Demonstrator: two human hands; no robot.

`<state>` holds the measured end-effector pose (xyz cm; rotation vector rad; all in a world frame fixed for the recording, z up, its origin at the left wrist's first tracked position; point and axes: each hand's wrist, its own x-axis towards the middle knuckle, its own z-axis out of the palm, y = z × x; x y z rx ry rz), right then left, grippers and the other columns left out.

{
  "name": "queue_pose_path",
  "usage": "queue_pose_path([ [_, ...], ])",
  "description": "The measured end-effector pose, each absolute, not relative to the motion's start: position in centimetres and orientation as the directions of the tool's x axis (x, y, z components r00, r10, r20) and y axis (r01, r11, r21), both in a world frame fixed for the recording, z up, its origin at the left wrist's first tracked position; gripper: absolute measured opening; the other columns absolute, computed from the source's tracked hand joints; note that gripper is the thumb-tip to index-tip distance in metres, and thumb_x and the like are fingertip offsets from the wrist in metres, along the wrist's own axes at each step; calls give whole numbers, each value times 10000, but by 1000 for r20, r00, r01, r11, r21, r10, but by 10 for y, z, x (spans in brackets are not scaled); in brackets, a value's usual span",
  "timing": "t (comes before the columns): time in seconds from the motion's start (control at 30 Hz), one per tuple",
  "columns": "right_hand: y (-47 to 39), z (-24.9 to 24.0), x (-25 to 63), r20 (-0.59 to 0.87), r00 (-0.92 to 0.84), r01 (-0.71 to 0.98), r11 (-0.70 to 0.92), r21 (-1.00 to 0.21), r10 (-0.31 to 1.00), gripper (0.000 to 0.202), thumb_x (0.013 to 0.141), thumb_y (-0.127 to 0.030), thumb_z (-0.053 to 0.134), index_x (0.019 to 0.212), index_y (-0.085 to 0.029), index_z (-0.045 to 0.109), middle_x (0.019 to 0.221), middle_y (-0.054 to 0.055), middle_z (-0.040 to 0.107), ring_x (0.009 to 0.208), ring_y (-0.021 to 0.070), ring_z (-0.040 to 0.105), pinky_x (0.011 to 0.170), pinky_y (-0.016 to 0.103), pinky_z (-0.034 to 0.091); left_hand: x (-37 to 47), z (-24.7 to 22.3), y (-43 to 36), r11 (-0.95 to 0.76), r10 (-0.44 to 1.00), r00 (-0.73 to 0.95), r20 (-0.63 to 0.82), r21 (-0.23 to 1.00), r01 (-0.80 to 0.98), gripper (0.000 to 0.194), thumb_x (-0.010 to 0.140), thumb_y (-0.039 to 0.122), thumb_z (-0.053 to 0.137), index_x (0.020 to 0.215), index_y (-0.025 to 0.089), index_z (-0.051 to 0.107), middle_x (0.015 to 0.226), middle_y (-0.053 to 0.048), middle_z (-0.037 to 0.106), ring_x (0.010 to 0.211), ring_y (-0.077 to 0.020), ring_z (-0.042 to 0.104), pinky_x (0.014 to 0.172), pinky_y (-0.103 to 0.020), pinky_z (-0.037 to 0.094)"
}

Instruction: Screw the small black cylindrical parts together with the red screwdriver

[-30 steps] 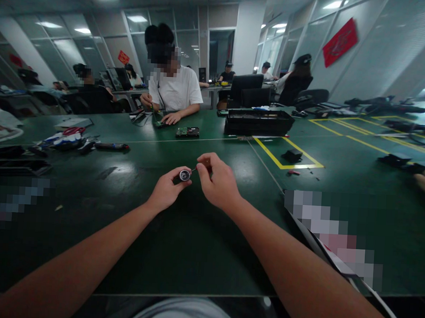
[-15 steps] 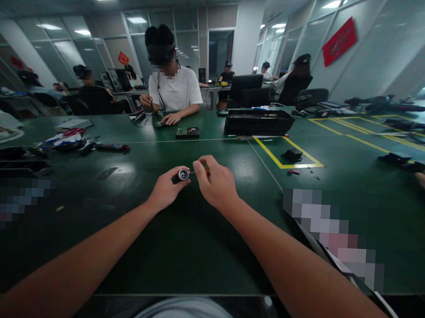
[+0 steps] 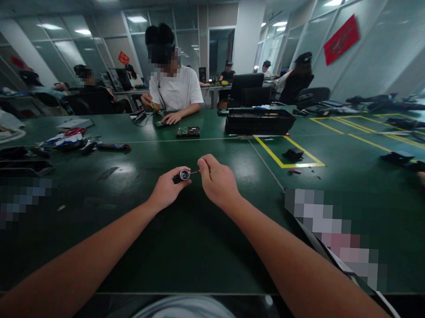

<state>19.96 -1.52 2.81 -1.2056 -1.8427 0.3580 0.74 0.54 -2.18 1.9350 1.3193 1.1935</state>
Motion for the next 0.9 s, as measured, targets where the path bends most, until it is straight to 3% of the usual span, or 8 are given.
queue_pose_path([
  [0.1, -13, 26, 200, 547, -133, 545, 522, -656, 826, 187, 986, -314, 410, 1081, -218, 539, 809, 32, 664, 685, 191, 596, 644, 324, 396, 7, -22, 6, -388, 918, 130, 376, 773, 502, 341, 824, 145, 749, 1151, 238, 714, 1205, -35, 708, 1164, -246, 631, 1066, -399, 459],
  [0.17, -11, 25, 201, 563, -168, 517, 559, -648, 809, 152, 966, -304, 446, 1050, -216, 538, 859, 48, 666, 736, 198, 606, 672, 329, 419, 6, -21, 6, -377, 920, 112, 375, 773, 510, 344, 829, 150, 748, 1159, 239, 711, 1211, -34, 706, 1174, -243, 628, 1070, -395, 459],
  [0.27, -9, 25, 203, 516, -238, 518, 557, -649, 823, 163, 970, -372, 492, 967, -225, 563, 805, 33, 652, 709, 195, 595, 643, 322, 409, 3, -21, 7, -385, 916, 114, 384, 769, 510, 345, 834, 145, 747, 1164, 238, 710, 1207, -34, 707, 1166, -237, 631, 1077, -396, 455],
  [0.37, -10, 26, 203, 486, -235, 539, 529, -656, 842, 269, 1011, -429, 417, 955, -229, 588, 756, 23, 646, 645, 186, 571, 611, 323, 376, 2, -21, 7, -397, 913, 135, 386, 756, 520, 353, 833, 137, 749, 1167, 243, 712, 1209, -32, 707, 1163, -237, 631, 1076, -401, 455],
  [0.5, -13, 26, 201, 536, -159, 507, 534, -676, 829, 203, 989, -320, 395, 1092, -229, 544, 823, 29, 661, 672, 188, 580, 646, 331, 390, 4, -22, 6, -399, 911, 142, 386, 746, 533, 361, 830, 141, 757, 1170, 251, 714, 1217, -29, 705, 1164, -238, 630, 1083, -410, 447],
  [0.6, -13, 26, 201, 542, -156, 487, 542, -685, 826, 132, 939, -266, 422, 1014, -231, 524, 829, 30, 641, 717, 198, 582, 662, 335, 395, 4, -24, 7, -397, 912, 140, 385, 746, 535, 359, 829, 149, 762, 1169, 258, 716, 1215, -26, 705, 1161, -238, 631, 1079, -412, 448],
  [0.73, -13, 27, 202, 496, -198, 523, 519, -677, 846, 151, 962, -308, 410, 903, -239, 531, 778, 23, 626, 716, 204, 571, 661, 342, 372, 3, -24, 8, -396, 913, 141, 382, 750, 530, 357, 825, 143, 764, 1162, 252, 718, 1210, -23, 709, 1156, -233, 635, 1081, -403, 447],
  [0.9, -13, 24, 200, 505, -133, 459, 505, -731, 853, 127, 977, -309, 424, 992, -239, 528, 811, 15, 634, 710, 188, 587, 663, 339, 394, 2, -21, 8, -386, 916, 119, 382, 765, 516, 359, 847, 171, 752, 1196, 243, 704, 1228, -25, 704, 1175, -229, 633, 1079, -378, 456],
])
